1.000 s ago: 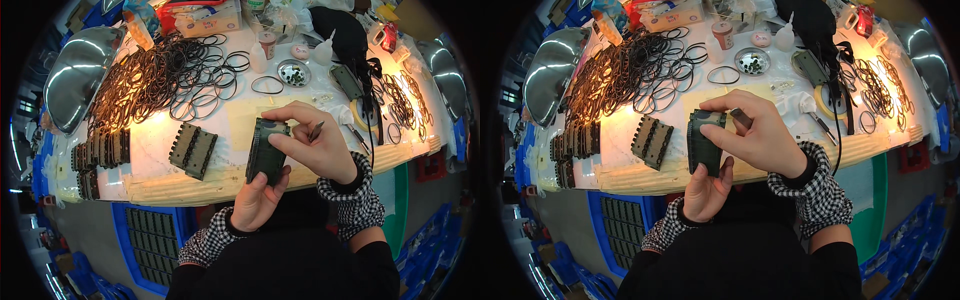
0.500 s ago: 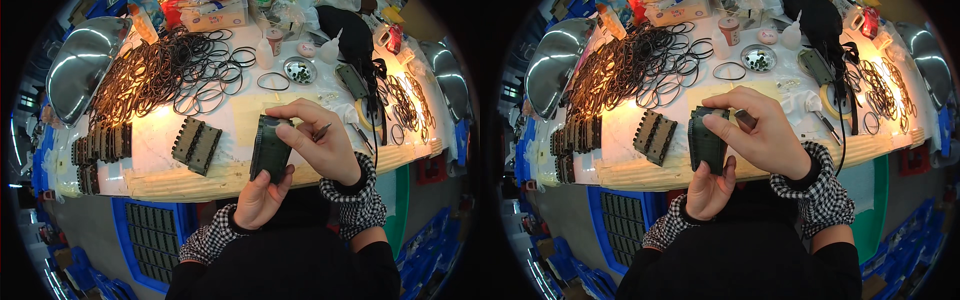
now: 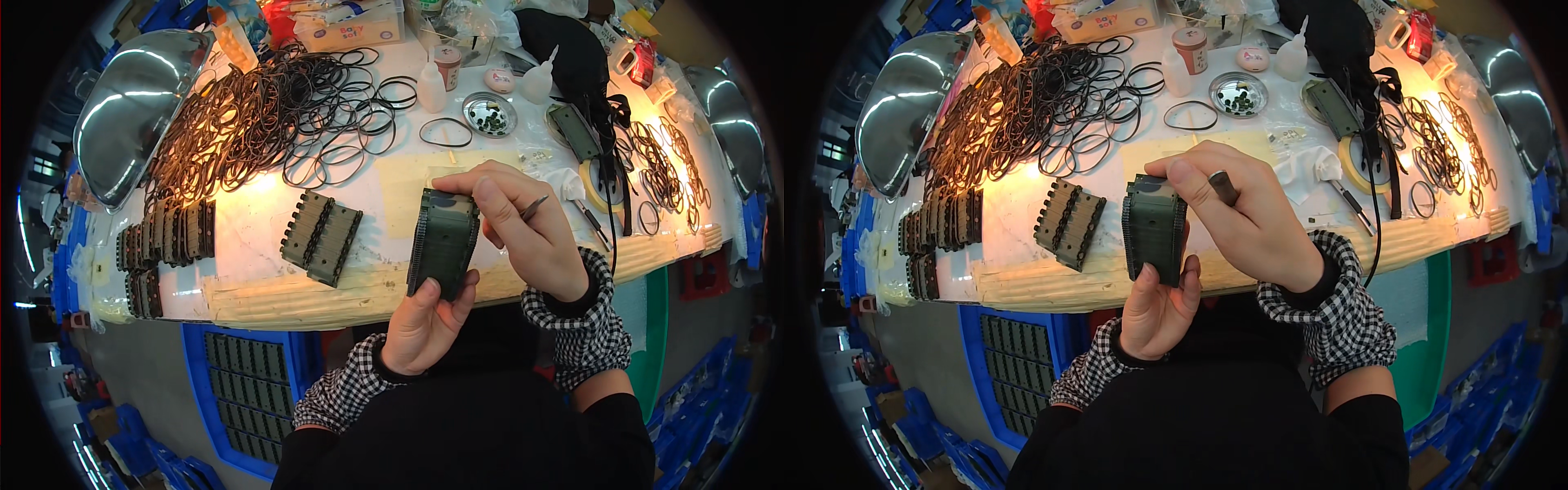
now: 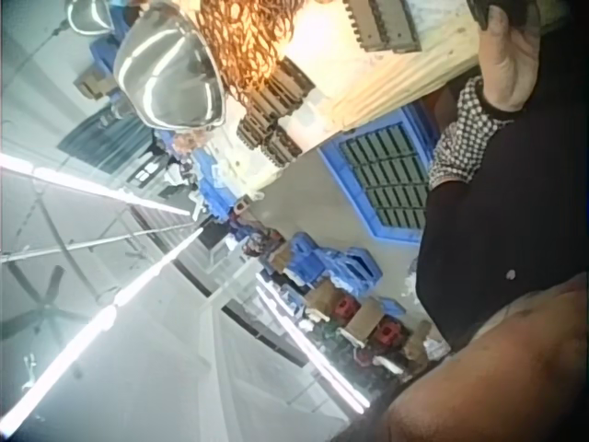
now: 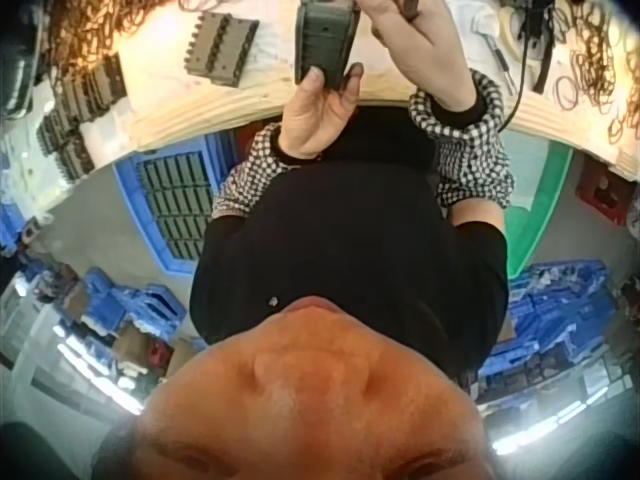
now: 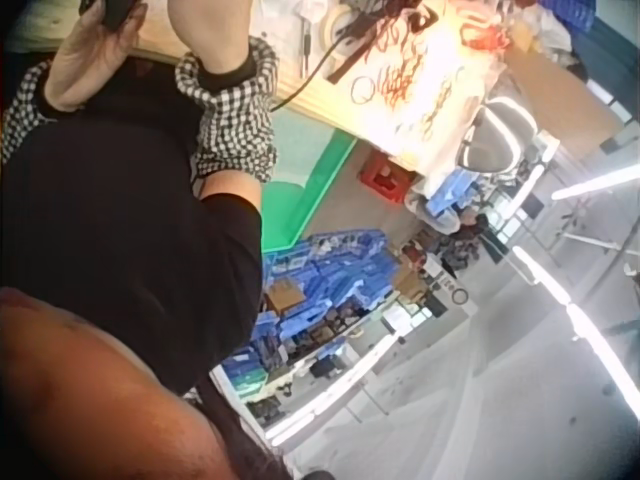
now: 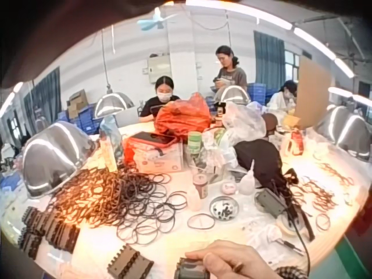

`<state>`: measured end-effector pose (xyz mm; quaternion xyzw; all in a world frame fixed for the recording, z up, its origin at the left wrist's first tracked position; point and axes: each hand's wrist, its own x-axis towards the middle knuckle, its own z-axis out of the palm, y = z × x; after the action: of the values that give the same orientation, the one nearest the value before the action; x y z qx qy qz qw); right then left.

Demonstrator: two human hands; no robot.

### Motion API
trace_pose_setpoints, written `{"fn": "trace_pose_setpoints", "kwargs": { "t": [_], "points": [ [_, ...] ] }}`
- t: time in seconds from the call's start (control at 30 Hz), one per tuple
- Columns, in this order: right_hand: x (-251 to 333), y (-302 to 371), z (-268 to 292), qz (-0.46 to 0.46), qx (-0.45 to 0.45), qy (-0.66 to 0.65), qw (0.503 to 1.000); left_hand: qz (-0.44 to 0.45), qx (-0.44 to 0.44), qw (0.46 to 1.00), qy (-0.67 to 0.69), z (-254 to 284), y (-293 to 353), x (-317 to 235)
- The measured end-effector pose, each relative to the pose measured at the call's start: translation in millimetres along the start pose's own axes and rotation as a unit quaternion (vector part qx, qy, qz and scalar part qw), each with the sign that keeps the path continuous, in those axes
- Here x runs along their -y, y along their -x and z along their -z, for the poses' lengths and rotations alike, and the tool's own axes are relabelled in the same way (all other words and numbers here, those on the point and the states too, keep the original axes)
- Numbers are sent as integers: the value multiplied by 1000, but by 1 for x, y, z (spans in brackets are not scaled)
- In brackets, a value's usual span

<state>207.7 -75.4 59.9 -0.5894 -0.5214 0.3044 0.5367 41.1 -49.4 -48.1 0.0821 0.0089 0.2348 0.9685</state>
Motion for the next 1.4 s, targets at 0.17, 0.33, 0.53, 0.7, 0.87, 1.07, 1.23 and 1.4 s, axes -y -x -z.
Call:
{"fn": "trace_pose_setpoints", "kwargs": {
  "t": [0.17, 0.33, 0.53, 0.7, 0.87, 1.07, 1.23, 1.4],
  "points": [
    [-2, 0, 0, 6, 3, -9, 1000, 5, 4, 1000, 9, 2, 2, -1],
    [-1, 0, 0, 5, 3, -16, 1000, 8, 8, 1000, 12, 3, 2, -2],
    [-1, 0, 0, 6, 3, -17, 1000, 10, 8, 1000, 21, 1, 3, -2],
    [-2, 0, 1, 2, 5, -15, 1000, 12, 8, 1000, 28, 1, 3, -2],
    [2, 6, 1, 26, -65, -7, 998, -25, -25, 998, -47, -6, 2, -13],
    [6, 29, 42, -53, 29, 175, 983, -206, -88, 931, -288, -10, 2, -39],
    [-26, 53, 36, 2, 70, 354, 932, -335, -74, 704, -622, -20, -2, -70],
    [-41, 59, 29, 60, 59, 432, 898, -273, -47, 598, -753, -41, -10, -90]
  ]
}}
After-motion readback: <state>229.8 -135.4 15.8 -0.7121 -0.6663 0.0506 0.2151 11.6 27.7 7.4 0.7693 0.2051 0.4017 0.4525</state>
